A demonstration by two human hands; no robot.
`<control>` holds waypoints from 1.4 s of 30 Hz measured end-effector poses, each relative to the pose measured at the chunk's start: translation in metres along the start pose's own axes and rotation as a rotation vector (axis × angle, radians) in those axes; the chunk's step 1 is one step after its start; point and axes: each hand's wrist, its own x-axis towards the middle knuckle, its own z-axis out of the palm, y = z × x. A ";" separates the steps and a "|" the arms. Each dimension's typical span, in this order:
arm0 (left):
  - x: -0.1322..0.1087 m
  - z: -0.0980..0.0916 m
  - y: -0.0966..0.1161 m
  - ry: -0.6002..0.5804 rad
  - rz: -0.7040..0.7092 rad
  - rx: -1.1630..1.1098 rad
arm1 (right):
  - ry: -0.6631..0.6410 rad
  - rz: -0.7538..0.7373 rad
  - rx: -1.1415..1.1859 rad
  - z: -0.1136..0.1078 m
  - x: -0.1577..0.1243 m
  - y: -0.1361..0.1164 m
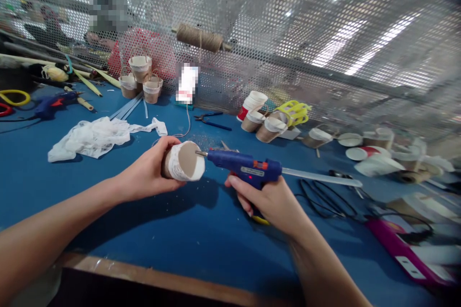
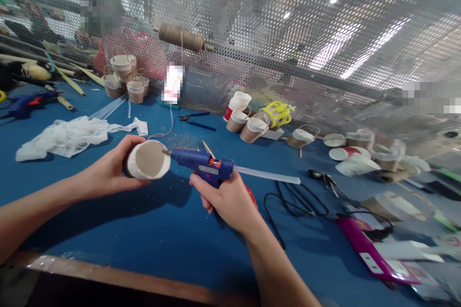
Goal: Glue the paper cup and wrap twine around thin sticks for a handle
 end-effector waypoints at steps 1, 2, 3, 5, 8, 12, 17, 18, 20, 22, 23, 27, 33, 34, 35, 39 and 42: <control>0.000 0.000 0.000 0.006 -0.007 0.000 | 0.000 0.018 -0.022 0.000 0.000 -0.001; 0.000 0.000 0.000 0.011 -0.013 0.002 | 0.002 0.042 -0.048 0.000 -0.001 -0.002; 0.001 0.000 0.000 0.014 -0.016 0.005 | 0.001 0.070 -0.073 0.000 -0.001 -0.003; 0.001 0.001 0.000 0.016 -0.017 0.006 | -0.013 0.117 -0.105 -0.001 -0.002 -0.005; 0.001 0.001 -0.002 0.012 -0.012 0.010 | -0.048 0.132 -0.080 -0.003 -0.004 -0.007; 0.000 0.001 -0.003 -0.010 0.001 0.041 | -0.029 0.058 -0.014 -0.005 -0.004 -0.007; 0.000 0.000 -0.002 -0.029 0.006 0.023 | -0.064 0.084 -0.046 -0.006 -0.003 -0.007; 0.000 0.000 -0.001 -0.025 0.002 0.028 | -0.079 0.099 -0.060 -0.006 -0.003 -0.007; 0.000 -0.001 -0.001 -0.018 -0.007 0.042 | -0.094 0.114 -0.060 -0.006 -0.004 -0.008; 0.000 -0.002 0.000 -0.023 -0.011 0.052 | -0.097 0.096 0.000 -0.007 -0.004 -0.007; 0.000 -0.002 0.001 -0.042 -0.012 0.049 | -0.092 0.082 0.038 -0.008 -0.005 -0.007; -0.001 -0.004 0.002 -0.157 -0.008 -0.025 | -0.090 0.071 0.099 -0.012 -0.004 -0.004; 0.000 -0.004 -0.001 -0.112 -0.005 -0.053 | -0.213 0.108 0.091 -0.015 -0.004 -0.005; 0.000 -0.004 -0.002 -0.096 0.006 -0.042 | -0.221 0.091 0.112 -0.015 -0.004 -0.005; 0.000 -0.005 -0.002 -0.082 0.023 -0.025 | -0.220 0.072 0.142 -0.015 -0.005 -0.005; 0.001 -0.006 -0.001 -0.056 0.103 0.089 | -0.115 0.041 0.181 -0.013 -0.005 -0.004; 0.001 -0.007 0.001 -0.062 0.131 0.165 | -0.060 0.057 0.097 -0.010 -0.005 -0.005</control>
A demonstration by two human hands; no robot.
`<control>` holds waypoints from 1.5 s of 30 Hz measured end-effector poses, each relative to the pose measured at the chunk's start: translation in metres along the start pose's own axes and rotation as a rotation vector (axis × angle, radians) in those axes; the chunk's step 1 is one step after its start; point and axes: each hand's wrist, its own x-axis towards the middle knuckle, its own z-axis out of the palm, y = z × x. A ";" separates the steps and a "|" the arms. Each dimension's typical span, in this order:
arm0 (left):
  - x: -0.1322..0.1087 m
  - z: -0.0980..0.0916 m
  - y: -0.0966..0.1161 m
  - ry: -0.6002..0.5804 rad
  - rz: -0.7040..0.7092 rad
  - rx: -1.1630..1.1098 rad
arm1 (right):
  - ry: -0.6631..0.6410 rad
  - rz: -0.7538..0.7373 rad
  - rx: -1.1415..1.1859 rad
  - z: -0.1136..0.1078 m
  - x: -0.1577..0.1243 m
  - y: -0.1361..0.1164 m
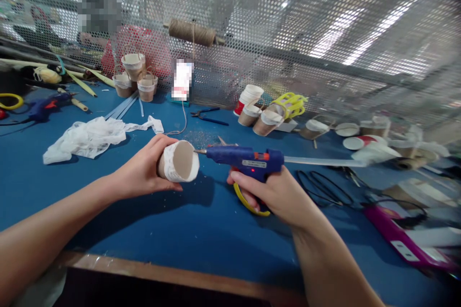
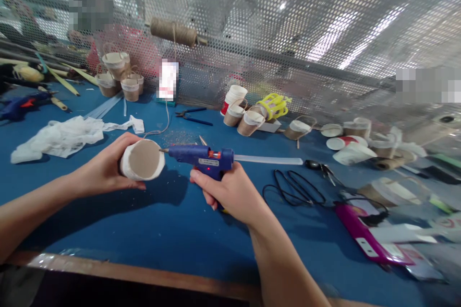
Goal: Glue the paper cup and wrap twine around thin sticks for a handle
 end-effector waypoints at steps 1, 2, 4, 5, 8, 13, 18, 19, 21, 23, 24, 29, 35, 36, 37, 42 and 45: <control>0.000 0.000 0.001 -0.003 0.005 0.014 | 0.005 0.003 -0.025 0.001 0.000 -0.001; 0.000 -0.001 0.001 -0.004 0.011 0.024 | 0.009 0.003 -0.048 0.001 0.000 -0.001; 0.001 -0.001 0.001 0.012 0.025 0.041 | 0.012 0.001 -0.087 0.002 0.000 -0.002; 0.001 -0.001 0.001 0.027 0.031 0.052 | 0.009 0.001 -0.104 0.003 0.000 -0.003; 0.001 0.000 -0.001 0.069 0.029 0.095 | -0.015 0.020 -0.136 0.003 -0.001 -0.004; 0.000 0.001 -0.003 0.109 0.006 0.081 | -0.104 0.066 -0.090 0.002 -0.002 -0.003; -0.001 0.000 -0.001 -0.001 -0.172 -0.309 | -0.085 -0.042 0.161 0.000 -0.001 0.002; -0.001 -0.001 0.001 -0.048 -0.219 -0.407 | -0.083 -0.060 0.228 0.000 -0.001 0.003; -0.002 -0.003 0.003 -0.137 -0.279 -0.587 | -0.063 -0.084 0.338 0.001 0.000 0.005; -0.002 -0.004 0.005 -0.200 -0.302 -0.733 | -0.028 -0.096 0.403 0.002 0.001 0.006; -0.003 -0.005 0.005 -0.222 -0.310 -0.785 | -0.019 -0.094 0.420 0.003 0.002 0.006; -0.005 -0.008 0.007 -0.271 -0.337 -0.974 | -0.056 -0.042 0.465 0.008 0.003 0.005; -0.007 -0.007 0.009 -0.301 -0.348 -1.185 | -0.119 0.017 0.572 0.015 0.003 0.005; -0.007 -0.006 0.010 -0.288 -0.347 -1.185 | -0.121 0.019 0.589 0.016 0.003 0.005; -0.007 -0.006 0.010 -0.277 -0.348 -1.177 | -0.122 0.020 0.603 0.016 0.004 0.005; -0.007 -0.005 0.010 -0.255 -0.344 -1.148 | -0.072 -0.019 0.546 0.016 0.002 0.004; -0.006 -0.005 0.008 -0.228 -0.327 -1.133 | 0.028 -0.100 0.295 0.013 -0.001 0.003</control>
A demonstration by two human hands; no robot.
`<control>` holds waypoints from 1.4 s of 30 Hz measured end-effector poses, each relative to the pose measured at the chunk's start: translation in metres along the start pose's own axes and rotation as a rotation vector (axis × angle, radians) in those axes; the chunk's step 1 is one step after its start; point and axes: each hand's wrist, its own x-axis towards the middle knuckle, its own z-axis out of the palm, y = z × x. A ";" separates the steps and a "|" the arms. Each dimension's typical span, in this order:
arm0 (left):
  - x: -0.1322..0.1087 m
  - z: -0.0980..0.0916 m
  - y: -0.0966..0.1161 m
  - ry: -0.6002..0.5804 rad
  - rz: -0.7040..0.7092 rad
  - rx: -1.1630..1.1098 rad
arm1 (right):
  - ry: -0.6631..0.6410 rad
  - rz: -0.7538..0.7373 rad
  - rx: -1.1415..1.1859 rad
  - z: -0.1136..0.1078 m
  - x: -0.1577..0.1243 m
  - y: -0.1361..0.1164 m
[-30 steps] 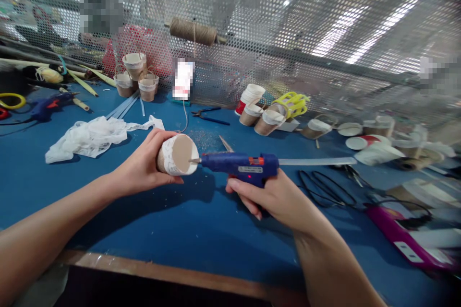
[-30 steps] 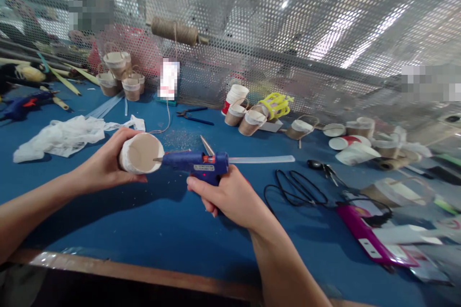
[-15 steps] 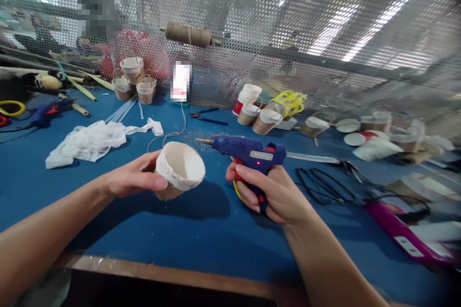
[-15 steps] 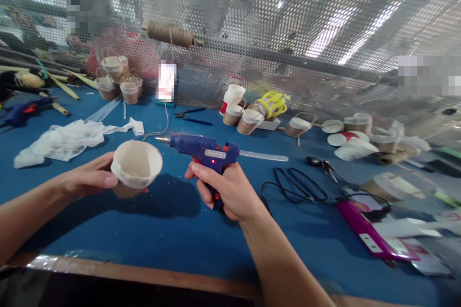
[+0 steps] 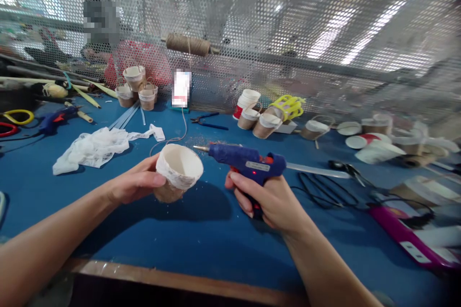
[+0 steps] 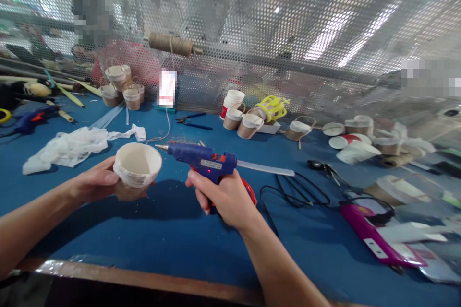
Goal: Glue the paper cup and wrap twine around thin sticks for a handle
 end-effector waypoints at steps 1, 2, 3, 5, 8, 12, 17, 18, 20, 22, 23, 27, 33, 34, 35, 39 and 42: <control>0.001 -0.001 0.000 0.015 0.012 0.013 | 0.016 -0.025 -0.091 -0.001 -0.001 -0.001; 0.001 -0.002 -0.001 0.035 0.025 0.028 | 0.027 -0.044 -0.166 -0.001 -0.002 -0.001; 0.002 -0.002 -0.001 0.060 0.034 0.046 | 0.038 -0.054 -0.223 -0.002 -0.003 -0.002; 0.003 -0.003 -0.001 0.116 0.042 0.082 | 0.068 -0.061 -0.291 -0.001 -0.004 -0.003; 0.002 -0.003 0.000 0.149 0.037 0.141 | 0.119 -0.054 -0.360 0.001 -0.005 -0.003; 0.002 -0.002 0.000 0.124 0.015 0.194 | 0.144 -0.085 -0.394 0.003 -0.004 0.000; 0.002 -0.003 -0.001 0.082 0.040 0.195 | 0.171 -0.090 -0.427 0.005 -0.004 0.001; 0.002 -0.003 -0.001 0.073 0.049 0.195 | 0.176 -0.086 -0.433 0.005 -0.004 0.000; 0.002 -0.003 -0.002 0.066 0.060 0.199 | 0.179 -0.078 -0.439 0.006 -0.004 -0.001; 0.002 -0.003 -0.001 0.071 0.060 0.209 | 0.175 -0.071 -0.440 0.006 -0.004 0.000; 0.002 -0.003 -0.001 0.073 0.059 0.215 | 0.176 -0.072 -0.438 0.005 -0.004 0.000; 0.003 -0.003 0.000 0.085 0.058 0.235 | 0.191 -0.080 -0.431 0.005 -0.003 0.004; 0.003 -0.004 0.000 0.117 0.049 0.229 | 0.196 -0.063 -0.424 0.005 -0.004 0.001; 0.003 -0.005 -0.001 0.126 0.048 0.233 | 0.196 -0.057 -0.426 0.005 -0.005 0.000; 0.002 -0.006 -0.001 0.132 0.047 0.237 | 0.197 -0.054 -0.428 0.005 -0.005 -0.001; 0.002 -0.008 -0.001 0.135 0.045 0.258 | 0.193 -0.056 -0.446 0.004 -0.006 -0.002; 0.002 -0.009 -0.001 0.136 0.050 0.272 | 0.218 -0.049 -0.469 0.005 -0.007 -0.002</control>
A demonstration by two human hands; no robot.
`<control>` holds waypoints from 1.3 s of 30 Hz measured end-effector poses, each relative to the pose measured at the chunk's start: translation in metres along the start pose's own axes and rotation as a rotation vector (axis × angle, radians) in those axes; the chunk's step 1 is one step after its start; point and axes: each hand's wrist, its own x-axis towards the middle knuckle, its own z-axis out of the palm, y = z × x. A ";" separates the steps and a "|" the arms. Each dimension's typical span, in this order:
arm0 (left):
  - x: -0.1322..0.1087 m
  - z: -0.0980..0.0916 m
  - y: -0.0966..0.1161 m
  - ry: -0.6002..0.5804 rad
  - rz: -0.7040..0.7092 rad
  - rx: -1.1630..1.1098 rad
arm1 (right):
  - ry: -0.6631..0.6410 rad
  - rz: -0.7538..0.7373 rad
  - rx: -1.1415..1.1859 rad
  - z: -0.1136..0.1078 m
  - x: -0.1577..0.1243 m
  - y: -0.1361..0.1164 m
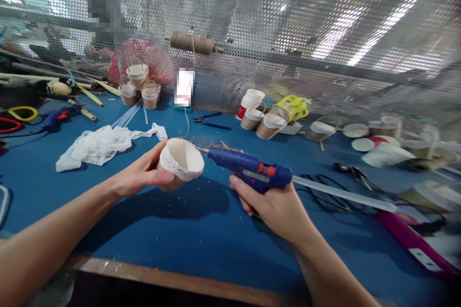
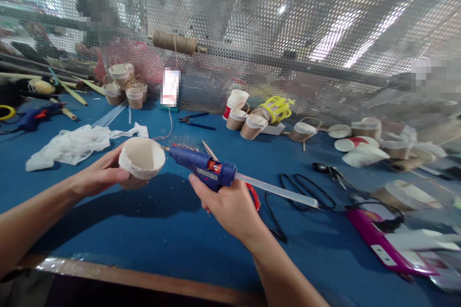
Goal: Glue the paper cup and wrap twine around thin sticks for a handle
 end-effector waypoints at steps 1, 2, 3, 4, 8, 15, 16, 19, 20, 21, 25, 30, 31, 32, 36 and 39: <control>0.000 0.000 0.000 0.001 0.004 0.004 | 0.003 0.005 -0.008 0.000 0.000 0.000; 0.000 0.000 0.000 0.002 0.008 0.007 | 0.004 0.009 -0.013 0.000 0.000 0.000; 0.000 0.000 0.000 0.004 0.012 0.009 | -0.002 0.010 -0.014 0.000 0.000 0.000; 0.000 0.000 0.001 0.006 0.013 0.011 | -0.007 0.012 -0.013 0.000 0.000 0.000; 0.000 0.000 0.001 0.012 0.011 0.011 | 0.015 0.025 -0.016 0.000 0.000 0.000; 0.001 -0.002 -0.002 0.011 0.039 -0.025 | 0.034 0.031 0.001 0.000 -0.003 -0.002; 0.002 -0.002 -0.002 0.012 0.040 -0.028 | 0.040 0.030 0.007 0.000 -0.004 -0.003; 0.002 -0.002 -0.002 0.004 0.038 -0.037 | 0.011 0.024 0.078 -0.001 -0.003 -0.004; 0.002 -0.002 -0.002 0.002 0.037 -0.048 | -0.018 0.020 0.136 -0.001 -0.002 -0.003; 0.001 -0.002 -0.001 -0.003 0.037 -0.067 | -0.061 0.015 0.215 -0.002 0.000 -0.002; 0.000 0.002 -0.001 -0.058 0.046 -0.202 | -0.250 0.077 0.645 0.001 0.006 0.003; -0.003 0.010 0.002 -0.151 -0.003 -0.238 | -0.391 0.247 0.972 0.010 0.010 0.006; -0.004 0.011 0.003 -0.150 -0.019 -0.223 | -0.415 0.266 1.003 0.012 0.011 0.005; -0.004 0.012 0.003 -0.143 -0.031 -0.208 | -0.436 0.278 1.030 0.013 0.011 0.005; -0.002 0.014 0.002 -0.130 -0.015 -0.186 | -0.493 0.320 1.095 0.015 0.013 0.007; -0.001 0.015 0.002 -0.137 -0.003 -0.202 | -0.518 0.346 1.104 0.016 0.014 0.009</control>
